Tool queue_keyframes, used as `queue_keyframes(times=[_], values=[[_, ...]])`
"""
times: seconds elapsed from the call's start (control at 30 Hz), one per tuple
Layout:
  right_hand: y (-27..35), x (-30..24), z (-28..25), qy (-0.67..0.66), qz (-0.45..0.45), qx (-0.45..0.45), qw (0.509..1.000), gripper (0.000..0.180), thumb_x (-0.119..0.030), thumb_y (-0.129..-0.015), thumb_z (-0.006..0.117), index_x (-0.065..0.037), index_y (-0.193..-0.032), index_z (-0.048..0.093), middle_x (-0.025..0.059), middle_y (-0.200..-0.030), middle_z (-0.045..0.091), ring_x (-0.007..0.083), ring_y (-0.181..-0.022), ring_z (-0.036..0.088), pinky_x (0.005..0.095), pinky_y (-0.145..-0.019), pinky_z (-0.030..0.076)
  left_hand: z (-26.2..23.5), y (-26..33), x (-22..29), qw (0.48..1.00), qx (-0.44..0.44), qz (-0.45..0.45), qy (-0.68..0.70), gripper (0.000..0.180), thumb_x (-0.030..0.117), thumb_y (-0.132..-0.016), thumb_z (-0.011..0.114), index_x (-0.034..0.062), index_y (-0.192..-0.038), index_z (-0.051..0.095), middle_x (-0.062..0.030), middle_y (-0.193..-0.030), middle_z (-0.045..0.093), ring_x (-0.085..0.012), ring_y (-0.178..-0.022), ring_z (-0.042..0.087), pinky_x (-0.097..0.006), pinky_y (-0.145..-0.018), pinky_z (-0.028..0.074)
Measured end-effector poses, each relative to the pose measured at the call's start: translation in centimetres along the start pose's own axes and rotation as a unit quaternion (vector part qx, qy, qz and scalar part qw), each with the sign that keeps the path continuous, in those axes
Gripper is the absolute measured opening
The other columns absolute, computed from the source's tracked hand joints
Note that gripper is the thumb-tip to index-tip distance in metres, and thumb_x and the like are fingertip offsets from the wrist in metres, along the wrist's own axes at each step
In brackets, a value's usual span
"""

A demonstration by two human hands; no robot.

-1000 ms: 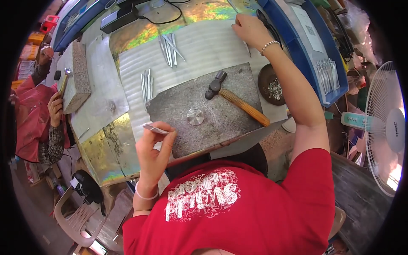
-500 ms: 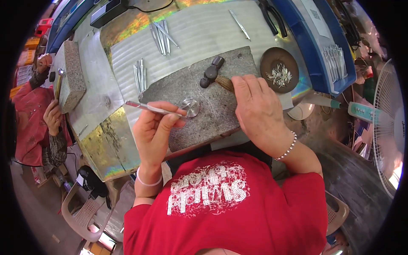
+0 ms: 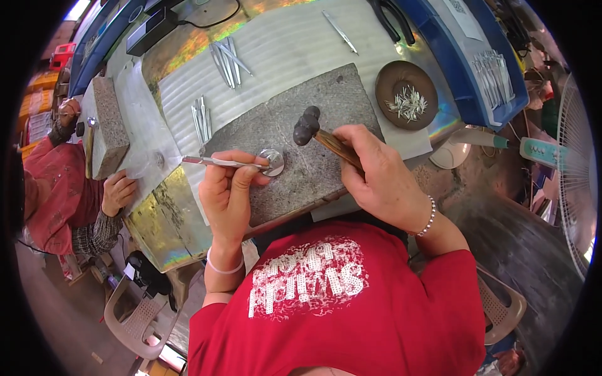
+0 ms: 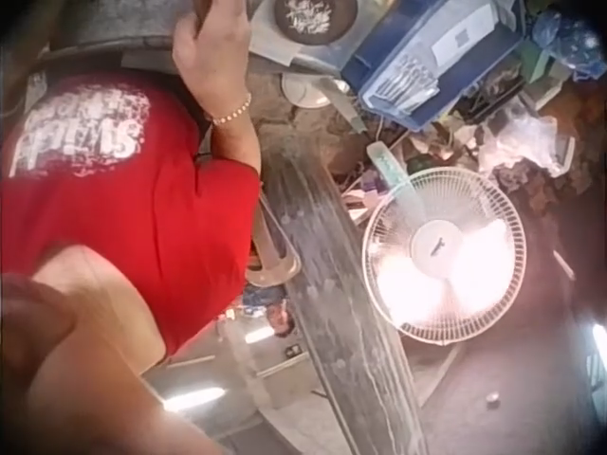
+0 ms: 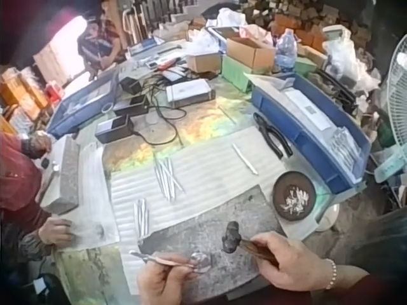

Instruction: Hammering small metal strips on a stone anvil to shape or mark them.

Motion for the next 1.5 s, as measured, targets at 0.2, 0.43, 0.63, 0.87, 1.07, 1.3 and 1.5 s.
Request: queue_keyframes(times=[0.2,0.43,0.63,0.87,1.07,1.3,1.5], values=[[0.3,-0.3,-0.1,-0.031,0.029,-0.004,0.999,0.034,0.002,-0.078,0.055,-0.002,-0.111,0.046,0.0188,-0.090,0.058,0.0355,-0.084,0.060,0.0368,-0.071,0.047,0.0,-0.1,0.3,0.999,-0.018,0.013,-0.042,0.006,0.001,-0.091,0.051,-0.0021,-0.097,0.051,-0.0122,-0.088,0.064,-0.0127,-0.068,0.062,-0.022,-0.064,0.050],[0.6,-0.8,0.0,-0.055,0.005,-0.005,0.998,0.035,0.002,-0.079,0.055,-0.002,-0.112,0.046,0.0164,-0.088,0.059,0.0310,-0.079,0.061,0.0351,-0.068,0.047,0.4,0.1,0.7,0.991,-0.013,0.073,-0.110,0.006,0.001,-0.091,0.052,-0.0020,-0.096,0.053,-0.0123,-0.086,0.065,-0.0149,-0.068,0.063,-0.024,-0.061,0.050],[-0.2,-3.4,0.1,-0.139,-0.052,-0.022,0.989,0.026,-0.006,-0.078,0.067,-0.002,-0.102,0.058,0.0056,-0.070,0.055,0.0126,-0.059,0.053,0.0251,-0.055,0.041,1.8,0.6,3.1,0.908,-0.046,0.270,-0.318,0.025,-0.005,-0.072,0.062,0.0006,-0.095,0.056,-0.0137,-0.085,0.062,-0.0275,-0.066,0.063,-0.032,-0.054,0.050],[-3.3,-9.0,0.4,-0.055,-0.201,-0.089,0.974,0.024,-0.013,-0.069,0.077,-0.006,-0.087,0.065,0.0060,-0.070,0.061,0.0179,-0.058,0.060,0.0260,-0.052,0.045,1.5,1.5,1.5,0.875,-0.118,0.307,-0.356,0.029,0.008,-0.068,0.062,0.0060,-0.097,0.057,-0.0097,-0.079,0.057,-0.0252,-0.058,0.059,-0.034,-0.049,0.047],[-3.0,-10.8,1.2,0.001,-0.299,-0.117,0.947,0.025,-0.005,-0.064,0.069,-0.007,-0.087,0.061,0.0085,-0.073,0.061,0.0260,-0.061,0.061,0.0314,-0.050,0.045,1.1,0.4,3.2,0.921,-0.083,0.247,-0.289,0.024,0.013,-0.071,0.064,0.0079,-0.092,0.056,-0.0075,-0.083,0.056,-0.0251,-0.061,0.061,-0.034,-0.049,0.048],[-0.8,-9.2,-1.0,-0.224,-0.028,-0.107,0.968,0.040,0.001,-0.080,0.061,-0.004,-0.116,0.045,0.0090,-0.091,0.053,0.0117,-0.069,0.050,0.0236,-0.058,0.042,0.6,0.4,2.5,0.913,-0.076,0.281,-0.284,0.024,0.000,-0.067,0.060,0.0074,-0.089,0.054,-0.0059,-0.078,0.055,-0.0236,-0.057,0.059,-0.034,-0.046,0.046],[1.2,-10.7,-3.5,-0.019,-0.129,-0.072,0.989,0.033,-0.019,-0.084,0.064,-0.002,-0.109,0.051,0.0051,-0.077,0.058,0.0099,-0.060,0.053,0.0214,-0.054,0.042,0.7,0.2,2.4,0.914,-0.075,0.296,-0.266,0.023,-0.001,-0.067,0.060,0.0073,-0.088,0.055,-0.0055,-0.076,0.055,-0.0228,-0.056,0.059,-0.032,-0.045,0.045]])
Point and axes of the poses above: each hand's wrist, its own y-axis away from the middle knuckle, its own z-axis out of the palm, x = y × z, the point moved 5 cm from there along -y, towards the middle knuckle
